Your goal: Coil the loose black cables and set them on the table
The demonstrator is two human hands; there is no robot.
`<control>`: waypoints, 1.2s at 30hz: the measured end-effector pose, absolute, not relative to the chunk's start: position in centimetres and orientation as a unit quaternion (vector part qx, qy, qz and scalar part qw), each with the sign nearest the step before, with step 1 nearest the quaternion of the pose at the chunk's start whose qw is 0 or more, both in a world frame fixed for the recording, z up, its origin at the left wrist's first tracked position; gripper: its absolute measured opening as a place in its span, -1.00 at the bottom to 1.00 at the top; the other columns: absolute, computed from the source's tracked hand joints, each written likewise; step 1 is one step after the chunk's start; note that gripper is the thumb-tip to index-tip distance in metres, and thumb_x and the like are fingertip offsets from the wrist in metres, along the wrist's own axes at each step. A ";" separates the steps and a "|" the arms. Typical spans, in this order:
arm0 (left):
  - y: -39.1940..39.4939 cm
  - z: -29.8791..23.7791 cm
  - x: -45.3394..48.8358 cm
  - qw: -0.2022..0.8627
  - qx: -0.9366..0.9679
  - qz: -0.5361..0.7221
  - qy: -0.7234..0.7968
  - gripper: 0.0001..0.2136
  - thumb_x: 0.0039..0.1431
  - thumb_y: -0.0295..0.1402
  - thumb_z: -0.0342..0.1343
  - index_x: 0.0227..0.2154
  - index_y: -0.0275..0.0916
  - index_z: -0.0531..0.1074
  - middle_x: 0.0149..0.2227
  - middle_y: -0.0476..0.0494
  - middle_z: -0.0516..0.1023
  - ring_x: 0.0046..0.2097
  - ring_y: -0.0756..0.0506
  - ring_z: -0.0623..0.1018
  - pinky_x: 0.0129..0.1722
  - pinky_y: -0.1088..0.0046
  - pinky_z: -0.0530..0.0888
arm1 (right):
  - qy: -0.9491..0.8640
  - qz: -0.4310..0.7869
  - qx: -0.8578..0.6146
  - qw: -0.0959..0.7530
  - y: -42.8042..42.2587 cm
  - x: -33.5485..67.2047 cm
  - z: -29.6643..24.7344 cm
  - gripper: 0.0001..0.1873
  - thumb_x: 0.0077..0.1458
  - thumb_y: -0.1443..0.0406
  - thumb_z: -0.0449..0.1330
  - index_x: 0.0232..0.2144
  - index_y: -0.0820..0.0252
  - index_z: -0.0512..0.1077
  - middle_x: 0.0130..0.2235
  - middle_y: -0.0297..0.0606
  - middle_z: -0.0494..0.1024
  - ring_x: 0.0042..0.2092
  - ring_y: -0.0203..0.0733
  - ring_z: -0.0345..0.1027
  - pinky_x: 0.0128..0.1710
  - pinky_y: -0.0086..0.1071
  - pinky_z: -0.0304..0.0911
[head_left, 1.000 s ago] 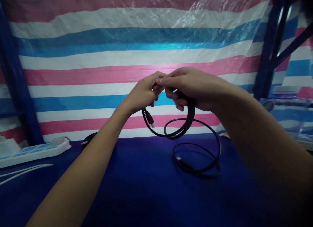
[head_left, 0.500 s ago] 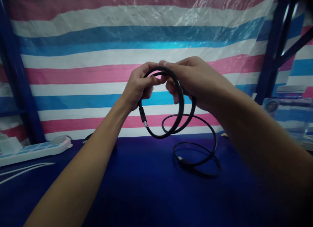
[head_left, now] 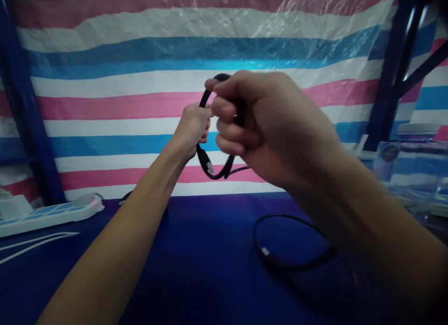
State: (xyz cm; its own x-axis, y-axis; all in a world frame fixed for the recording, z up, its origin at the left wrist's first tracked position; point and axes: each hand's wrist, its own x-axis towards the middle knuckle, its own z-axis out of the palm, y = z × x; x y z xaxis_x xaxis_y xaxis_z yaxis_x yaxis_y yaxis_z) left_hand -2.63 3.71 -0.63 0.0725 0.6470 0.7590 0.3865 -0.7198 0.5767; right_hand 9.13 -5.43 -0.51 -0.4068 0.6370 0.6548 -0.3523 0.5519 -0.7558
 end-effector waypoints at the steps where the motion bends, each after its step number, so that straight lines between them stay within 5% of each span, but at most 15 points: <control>1: 3.7 -0.6 -2.5 0.101 0.714 0.602 0.344 -0.92 0.13 -0.31 -0.11 -0.38 -0.18 0.18 -0.52 -0.02 0.23 -0.53 0.02 0.29 -0.62 0.51 0.21 | -0.687 0.460 -0.117 0.550 -5.6 9.4 -0.1 -0.74 0.10 0.48 -0.08 -0.60 0.22 0.08 -0.62 -0.46 0.01 -0.70 -0.54 -0.28 -0.76 -0.55 -0.18; 6: 1.9 0.1 -2.2 -0.120 0.705 0.675 0.181 -0.73 0.13 -0.38 -0.01 -0.09 -0.06 0.28 -0.03 -0.01 0.38 -0.02 -0.06 0.37 -0.21 0.42 0.40 | -0.657 0.435 -0.159 0.595 -5.2 12.3 2.1 -0.68 0.15 0.50 -0.13 -0.62 0.22 0.04 -0.65 -0.48 -0.04 -0.67 -0.54 -0.33 -0.77 -0.58 -0.30; 10: 0.3 0.7 -2.7 -0.174 0.822 0.523 0.144 -0.64 -0.02 -0.63 -0.11 -0.23 -0.16 0.44 -0.05 0.01 0.44 0.05 -0.06 0.37 0.00 0.33 0.34 | -0.629 0.423 -0.194 0.623 -4.2 14.4 3.1 -0.69 0.18 0.50 -0.18 -0.54 0.32 0.24 -0.65 -0.50 -0.02 -0.68 -0.57 -0.33 -0.76 -0.60 -0.32; 14: 1.3 0.4 -2.7 -0.249 0.888 0.309 0.231 -0.50 -0.24 -0.70 -0.12 -0.23 -0.19 0.49 -0.04 -0.05 0.47 0.04 -0.11 0.40 0.01 0.31 0.33 | -0.642 0.441 -0.216 0.589 -3.6 15.1 3.2 -0.73 0.19 0.47 -0.12 -0.40 0.42 0.36 -0.62 -0.50 0.01 -0.66 -0.56 -0.32 -0.76 -0.64 -0.28; 19: 3.3 -0.5 -2.1 -0.349 0.862 0.287 0.229 -0.68 -0.04 -0.63 0.01 -0.29 -0.15 0.51 -0.11 -0.03 0.52 0.00 -0.13 0.43 0.01 0.26 0.23 | -0.652 0.436 -0.231 0.576 -3.4 15.5 3.1 -0.71 0.21 0.46 -0.11 -0.30 0.50 0.40 -0.63 -0.51 0.02 -0.66 -0.57 -0.32 -0.76 -0.66 -0.28; 24: 2.7 -0.5 -1.8 -0.334 0.872 0.292 0.208 -0.90 0.07 -0.34 0.17 -0.33 -0.14 0.52 -0.24 -0.02 0.52 -0.03 -0.14 0.43 0.07 0.22 0.15 | -0.658 0.404 -0.229 0.594 -3.4 16.5 3.4 -0.69 0.20 0.46 -0.11 -0.33 0.48 0.43 -0.65 -0.52 0.07 -0.70 -0.62 -0.30 -0.77 -0.68 -0.25; 28: 1.4 -0.2 -1.1 -0.288 0.890 0.276 0.221 -0.86 0.02 -0.20 0.21 -0.45 -0.14 0.52 -0.47 0.03 0.44 -0.23 -0.11 0.47 0.13 0.14 0.11 | -0.676 0.397 -0.231 0.577 -2.7 17.3 3.3 -0.72 0.18 0.44 -0.08 -0.28 0.45 0.42 -0.64 -0.54 0.08 -0.72 -0.67 -0.23 -0.74 -0.67 -0.21; 32: -0.2 0.1 -0.7 -0.222 0.914 0.241 0.239 -0.82 0.00 -0.19 0.21 -0.54 -0.18 0.49 -0.51 0.01 0.44 -0.19 -0.15 0.46 0.08 0.13 0.19 | -0.703 0.394 -0.257 0.533 -1.8 18.2 3.2 -0.70 0.18 0.44 -0.13 -0.32 0.38 0.41 -0.70 -0.56 -0.06 -0.75 -0.64 -0.26 -0.73 -0.60 -0.27; 36: -1.5 0.5 -1.1 -0.102 0.941 0.204 0.251 -0.86 0.09 -0.31 0.11 -0.35 -0.22 0.52 -0.37 -0.02 0.51 -0.13 -0.12 0.47 -0.05 0.31 0.32 | -0.722 0.381 -0.279 0.505 -0.9 18.9 3.3 -0.70 0.12 0.48 -0.11 -0.30 0.33 0.42 -0.73 -0.55 -0.10 -0.77 -0.56 -0.28 -0.77 -0.56 -0.29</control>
State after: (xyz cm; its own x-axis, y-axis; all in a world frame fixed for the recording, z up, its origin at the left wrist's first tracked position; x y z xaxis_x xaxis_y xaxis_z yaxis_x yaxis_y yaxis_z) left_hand -1.08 -1.45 0.55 0.7910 0.4300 0.4352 0.5134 -0.8534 -0.0901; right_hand 18.86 -0.89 3.29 -0.3342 0.7880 0.5171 0.0177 0.5538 -0.8325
